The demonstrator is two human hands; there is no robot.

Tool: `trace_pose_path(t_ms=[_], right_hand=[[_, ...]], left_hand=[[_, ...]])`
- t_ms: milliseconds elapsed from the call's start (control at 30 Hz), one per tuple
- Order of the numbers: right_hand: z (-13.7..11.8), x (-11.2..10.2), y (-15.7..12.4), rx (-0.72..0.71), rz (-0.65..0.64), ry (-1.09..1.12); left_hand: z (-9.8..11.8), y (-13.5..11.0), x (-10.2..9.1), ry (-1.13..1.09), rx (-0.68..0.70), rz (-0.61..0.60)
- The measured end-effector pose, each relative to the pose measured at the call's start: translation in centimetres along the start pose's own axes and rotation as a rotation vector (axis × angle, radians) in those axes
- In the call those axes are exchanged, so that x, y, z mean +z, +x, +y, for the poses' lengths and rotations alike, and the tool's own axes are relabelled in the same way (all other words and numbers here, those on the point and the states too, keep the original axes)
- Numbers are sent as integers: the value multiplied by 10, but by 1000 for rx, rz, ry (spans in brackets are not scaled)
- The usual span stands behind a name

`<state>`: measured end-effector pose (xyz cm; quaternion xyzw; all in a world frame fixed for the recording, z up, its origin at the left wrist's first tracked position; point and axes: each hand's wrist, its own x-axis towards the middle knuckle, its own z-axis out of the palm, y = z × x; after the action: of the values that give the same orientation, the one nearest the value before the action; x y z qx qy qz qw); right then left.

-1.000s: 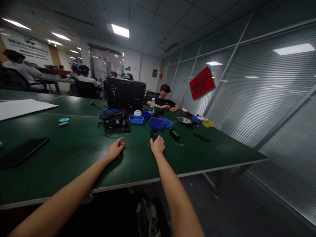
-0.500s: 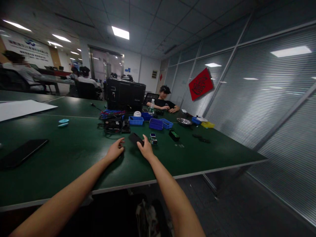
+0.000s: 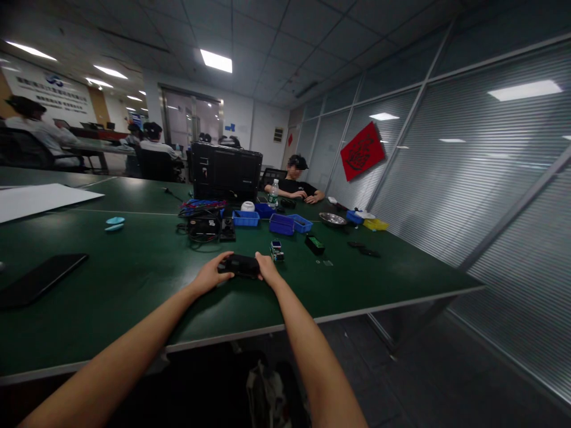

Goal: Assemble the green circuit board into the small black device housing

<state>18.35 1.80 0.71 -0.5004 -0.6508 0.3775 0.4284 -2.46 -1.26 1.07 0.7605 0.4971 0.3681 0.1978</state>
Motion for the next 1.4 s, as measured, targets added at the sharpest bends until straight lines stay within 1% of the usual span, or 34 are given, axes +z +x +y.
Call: trace_pose_path(t_ms=[100, 167, 300, 367, 433, 500, 567, 667, 767, 833, 1000, 1067, 1200, 1267, 1400], right_hand=[[-4, -9, -4, -151, 209, -292], [-6, -17, -7, -179, 358, -439], [-7, -34, -6, -66, 662, -591], [-3, -41, -3, 32, 725, -626], [1, -47, -1, 143, 698, -654], [6, -51, 2, 225, 630, -701], [10, -51, 3, 256, 567, -765], [12, -49, 5, 258, 500, -848], [11, -46, 6, 233, 466, -868], [11, -43, 6, 183, 458, -857], [11, -35, 4, -50, 458, -810], [12, -34, 3, -104, 466, -774], [13, -35, 3, -52, 466, -737], [14, -35, 4, -33, 420, -756], [15, -33, 5, -45, 321, -822]], left_hand=[[0, 0, 1, 64, -31, -4], [1, 0, 0, 95, -51, -11], [1, 0, 0, 135, -62, 8], [-1, 0, 0, 139, -53, 16], [-3, 1, 1, 135, -43, 12], [-4, 1, 1, 137, -45, 7], [-4, 1, 1, 138, -51, 1], [-1, 0, 0, 129, -64, -2], [0, 0, -1, 118, -80, -9], [0, 0, -1, 114, -85, -12], [-1, 1, 0, 115, -80, -10], [-1, 1, 0, 116, -83, -13], [0, 1, -1, 115, -105, -28], [1, 1, -1, 114, -116, -33], [0, 1, 0, 111, -116, -39]])
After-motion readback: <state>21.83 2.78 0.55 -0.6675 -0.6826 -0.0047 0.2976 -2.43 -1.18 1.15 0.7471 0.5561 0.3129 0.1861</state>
